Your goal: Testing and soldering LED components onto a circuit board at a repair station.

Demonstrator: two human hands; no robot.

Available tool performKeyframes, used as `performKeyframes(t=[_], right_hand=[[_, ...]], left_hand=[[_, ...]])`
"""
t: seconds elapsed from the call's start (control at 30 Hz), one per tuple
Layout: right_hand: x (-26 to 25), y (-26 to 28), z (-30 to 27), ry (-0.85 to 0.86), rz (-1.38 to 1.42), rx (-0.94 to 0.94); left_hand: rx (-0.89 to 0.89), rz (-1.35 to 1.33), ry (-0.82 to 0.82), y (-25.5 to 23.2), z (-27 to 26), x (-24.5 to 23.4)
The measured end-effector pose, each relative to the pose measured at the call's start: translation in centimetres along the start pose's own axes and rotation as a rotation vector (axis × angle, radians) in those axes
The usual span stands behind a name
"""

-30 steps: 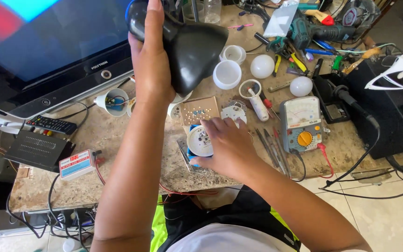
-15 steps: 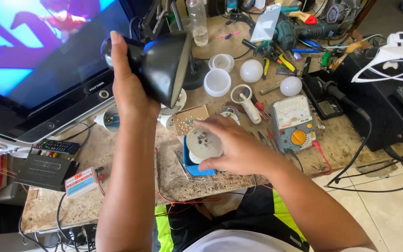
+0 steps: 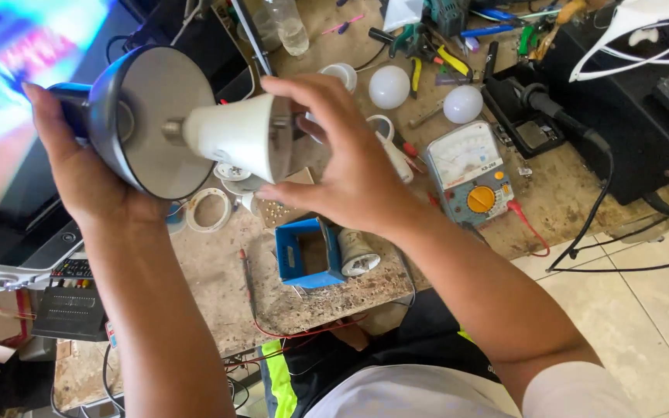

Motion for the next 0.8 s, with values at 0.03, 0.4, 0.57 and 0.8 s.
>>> performKeyframes(t=[0.03, 0.4, 0.57, 0.8], right_hand=[[0.4, 0.1, 0.5, -0.036, -0.067, -0.03], [3.7, 0.9, 2.7, 0.035, -0.373, -0.296], [2.7, -0.2, 2.0, -0.04, -0.091, -0.132], [2.2, -2.1, 1.3, -0.038, 0.226, 0.175]], left_hand=[[-0.029, -0.003, 0.039, 0.4, -0.2, 0.5], [-0.068, -0.115, 0.108, 2.1, -2.7, 3.8], [0.065, -0.06, -0.217, 2.5, -3.7, 2.5], [0.236, -0.004, -0.284, 1.7, -5.5, 3.2]])
Point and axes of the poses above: each hand's wrist, its own z-axis towards the middle knuckle, its own x-axis out of the palm, y = z × x, the point moved 7 cm from there along z, towards the middle knuckle, and after that the axes turned 4 degrees about -z, right-handed, at the moved point
